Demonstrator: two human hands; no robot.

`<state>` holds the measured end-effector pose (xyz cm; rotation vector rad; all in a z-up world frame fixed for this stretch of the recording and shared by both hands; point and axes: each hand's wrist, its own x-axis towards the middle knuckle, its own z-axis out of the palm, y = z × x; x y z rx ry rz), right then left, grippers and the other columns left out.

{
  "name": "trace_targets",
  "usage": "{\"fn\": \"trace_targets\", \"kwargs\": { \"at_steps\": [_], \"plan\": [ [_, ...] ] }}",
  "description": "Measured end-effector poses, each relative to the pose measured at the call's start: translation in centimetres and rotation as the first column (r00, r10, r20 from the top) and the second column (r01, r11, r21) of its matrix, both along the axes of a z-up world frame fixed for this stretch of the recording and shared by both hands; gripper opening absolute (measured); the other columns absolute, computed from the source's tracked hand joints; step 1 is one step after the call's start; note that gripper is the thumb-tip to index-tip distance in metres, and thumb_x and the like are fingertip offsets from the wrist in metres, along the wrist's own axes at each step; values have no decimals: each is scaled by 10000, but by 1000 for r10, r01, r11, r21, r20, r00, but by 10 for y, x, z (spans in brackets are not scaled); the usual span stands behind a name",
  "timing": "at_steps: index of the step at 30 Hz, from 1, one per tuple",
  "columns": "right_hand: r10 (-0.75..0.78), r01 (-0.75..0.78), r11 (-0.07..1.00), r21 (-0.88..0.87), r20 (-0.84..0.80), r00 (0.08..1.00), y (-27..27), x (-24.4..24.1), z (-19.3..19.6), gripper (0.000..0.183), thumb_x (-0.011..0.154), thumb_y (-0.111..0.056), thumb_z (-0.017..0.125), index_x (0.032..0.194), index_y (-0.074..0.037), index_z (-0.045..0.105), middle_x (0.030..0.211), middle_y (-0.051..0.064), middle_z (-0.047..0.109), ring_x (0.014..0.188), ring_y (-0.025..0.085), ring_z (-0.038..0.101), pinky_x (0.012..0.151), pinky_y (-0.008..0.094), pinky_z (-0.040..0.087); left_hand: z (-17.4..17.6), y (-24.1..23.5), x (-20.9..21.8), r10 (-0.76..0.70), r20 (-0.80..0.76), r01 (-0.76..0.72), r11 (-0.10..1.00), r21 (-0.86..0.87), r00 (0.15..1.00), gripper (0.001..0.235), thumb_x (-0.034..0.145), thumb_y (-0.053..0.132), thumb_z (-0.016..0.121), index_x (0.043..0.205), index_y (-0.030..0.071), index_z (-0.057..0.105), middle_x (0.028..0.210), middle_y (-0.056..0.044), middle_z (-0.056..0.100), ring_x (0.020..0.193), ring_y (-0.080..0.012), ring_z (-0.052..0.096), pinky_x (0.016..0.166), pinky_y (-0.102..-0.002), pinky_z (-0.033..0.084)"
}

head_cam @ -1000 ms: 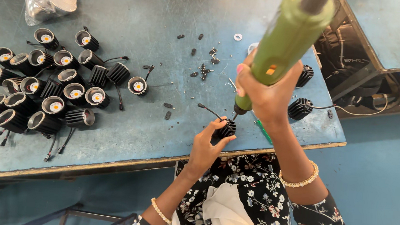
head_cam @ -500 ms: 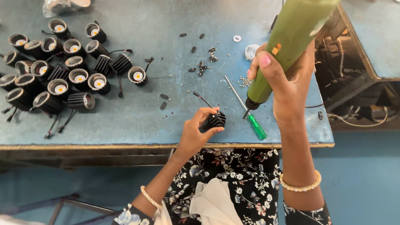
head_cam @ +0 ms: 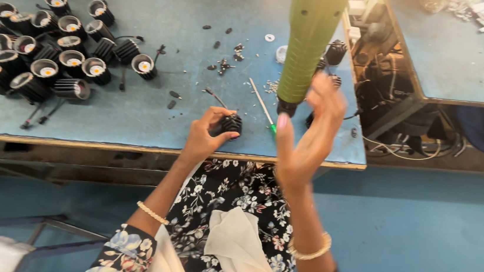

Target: The person assembles industrial LED light fixtures by inserting small components into the heat sinks and using a power screwdriver to secure them.

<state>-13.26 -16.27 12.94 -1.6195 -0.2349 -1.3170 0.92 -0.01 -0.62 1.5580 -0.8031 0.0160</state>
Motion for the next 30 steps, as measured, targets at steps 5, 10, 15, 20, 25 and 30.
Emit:
{"fn": "trace_targets", "kwargs": {
  "at_steps": [5, 10, 15, 20, 25, 30],
  "plan": [
    [-205, 178, 973, -146, -204, 957, 27, 14, -80, 288, 934, -15, 640, 1213, -30, 571, 1258, 170, 581, 1227, 333, 562, 1106, 439, 434, 5, 0, -2, 30, 27, -30, 1000, 0, 999, 463, 838, 58, 843, 1203, 5, 562, 1252, -168, 734, 1157, -181, 689, 1033, -325, 533],
    [46, -161, 971, -179, -519, 854, 23, 47, -119, 671, 769, -93, 746, 1375, 7, 474, 1198, 216, 551, 1121, 379, 562, 967, 449, 462, 14, 0, -8, 67, 64, -68, 997, 22, 996, 444, 862, 65, 816, 1227, 2, 571, 1218, -153, 745, 1142, -169, 702, 1016, -316, 542],
    [-19, -99, 978, -181, -559, 829, 20, 66, -126, 657, 804, -202, 827, 1375, -46, 542, 1174, 171, 605, 1087, 363, 597, 945, 431, 488, 15, 2, -13, 50, 41, -49, 999, -17, 998, 373, 930, 91, 718, 1248, -9, 551, 1202, -146, 750, 1123, -175, 709, 1003, -312, 544],
    [47, -89, 995, -40, -597, 801, 21, 66, -121, 565, 792, -253, 852, 1277, -56, 638, 1121, 124, 643, 1038, 285, 630, 871, 364, 525, 7, 1, -12, 198, 33, -195, 978, -79, 980, 282, 1028, 197, 597, 1218, -6, 553, 1173, -146, 758, 1085, -193, 738, 904, -316, 572],
    [111, -29, 987, 161, -525, 844, 22, 58, -112, 540, 802, -217, 845, 1274, -48, 645, 1150, 81, 642, 1011, 176, 671, 869, 306, 556, -5, -3, -13, 381, 31, -380, 924, -52, 924, 227, 1078, 218, 508, 1149, 13, 575, 980, -116, 799, 949, -201, 791, 818, -306, 599],
    [-114, 170, 977, 127, -362, 925, 8, 25, -93, 534, 826, -142, 848, 1293, -27, 616, 1213, 72, 602, 1088, 161, 620, 954, 310, 534, -8, -10, -14, 402, 19, -402, 915, 18, 916, 159, 1043, 180, 560, 1041, 23, 587, 862, -96, 793, 808, -203, 800, 716, -308, 612]
  ]
}}
